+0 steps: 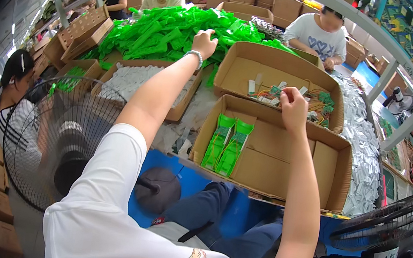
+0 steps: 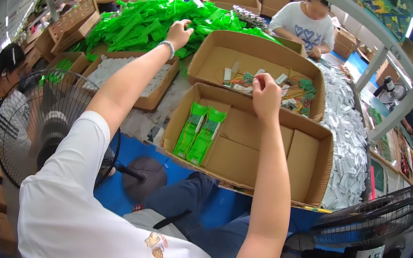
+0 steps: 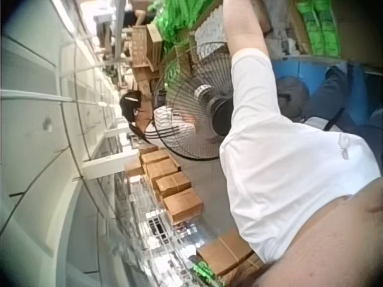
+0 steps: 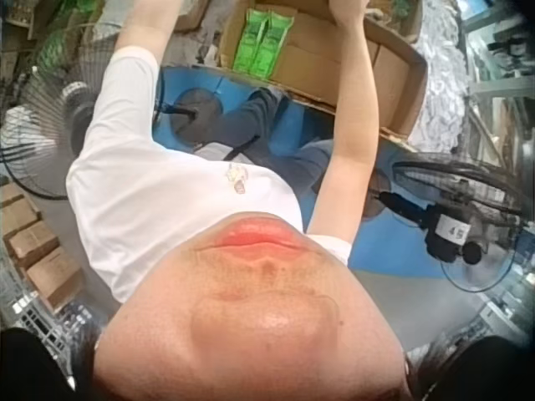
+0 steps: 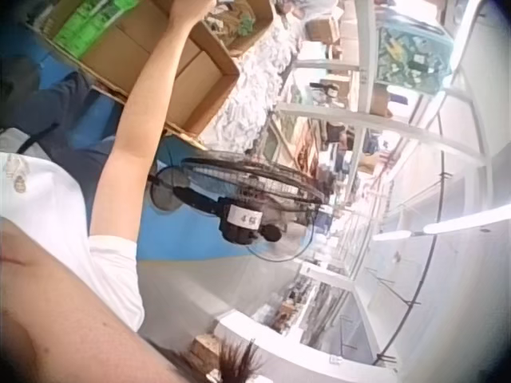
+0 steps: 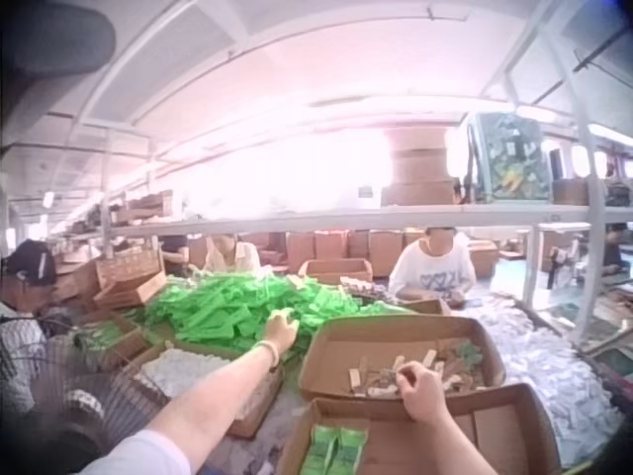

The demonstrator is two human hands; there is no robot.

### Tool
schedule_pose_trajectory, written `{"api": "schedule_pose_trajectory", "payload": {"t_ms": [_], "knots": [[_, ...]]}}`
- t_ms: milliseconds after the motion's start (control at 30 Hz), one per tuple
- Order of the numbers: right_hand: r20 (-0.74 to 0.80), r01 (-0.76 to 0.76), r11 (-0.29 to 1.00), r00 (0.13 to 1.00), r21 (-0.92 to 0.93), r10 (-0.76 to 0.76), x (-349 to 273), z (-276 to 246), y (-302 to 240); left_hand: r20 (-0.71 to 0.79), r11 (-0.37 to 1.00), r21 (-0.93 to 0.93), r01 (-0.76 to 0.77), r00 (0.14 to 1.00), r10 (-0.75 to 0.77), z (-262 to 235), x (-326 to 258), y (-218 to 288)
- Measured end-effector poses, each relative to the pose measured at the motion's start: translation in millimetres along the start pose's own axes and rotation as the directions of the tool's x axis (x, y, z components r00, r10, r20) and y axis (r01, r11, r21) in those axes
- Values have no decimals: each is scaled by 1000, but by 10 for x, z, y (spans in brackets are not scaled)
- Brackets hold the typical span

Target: The person places a cardboard box on the table, fits circuit boards, wires, and switches into plastic flashlight casings by hand, and arranges the assembled casings in the box.

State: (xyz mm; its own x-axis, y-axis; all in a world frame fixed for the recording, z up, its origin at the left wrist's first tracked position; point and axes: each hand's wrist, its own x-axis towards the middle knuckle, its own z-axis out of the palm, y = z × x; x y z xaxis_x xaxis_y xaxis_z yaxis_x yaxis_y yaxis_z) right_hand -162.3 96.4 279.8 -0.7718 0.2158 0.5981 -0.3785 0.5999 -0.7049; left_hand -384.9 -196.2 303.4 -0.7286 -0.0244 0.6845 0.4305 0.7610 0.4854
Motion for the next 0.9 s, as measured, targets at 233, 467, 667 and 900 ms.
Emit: {"api": "schedule_pose_trajectory", "payload": {"t_ms": [233,467,667,900], "knots": [[-24,22,999,999,-46,-23,-20,-41,10,373,941,320,-109,928,-20,479,208,586],[9,10,1000,1000,-1,-10,-38,22,-35,248,968,243,-55,969,-7,487,227,280],[9,19,999,1000,33,-19,-6,46,-46,60,994,102,-34,998,28,135,362,208],[-10,-109,978,994,179,113,14,17,9,-59,993,-112,32,998,-39,-283,424,682]]}}
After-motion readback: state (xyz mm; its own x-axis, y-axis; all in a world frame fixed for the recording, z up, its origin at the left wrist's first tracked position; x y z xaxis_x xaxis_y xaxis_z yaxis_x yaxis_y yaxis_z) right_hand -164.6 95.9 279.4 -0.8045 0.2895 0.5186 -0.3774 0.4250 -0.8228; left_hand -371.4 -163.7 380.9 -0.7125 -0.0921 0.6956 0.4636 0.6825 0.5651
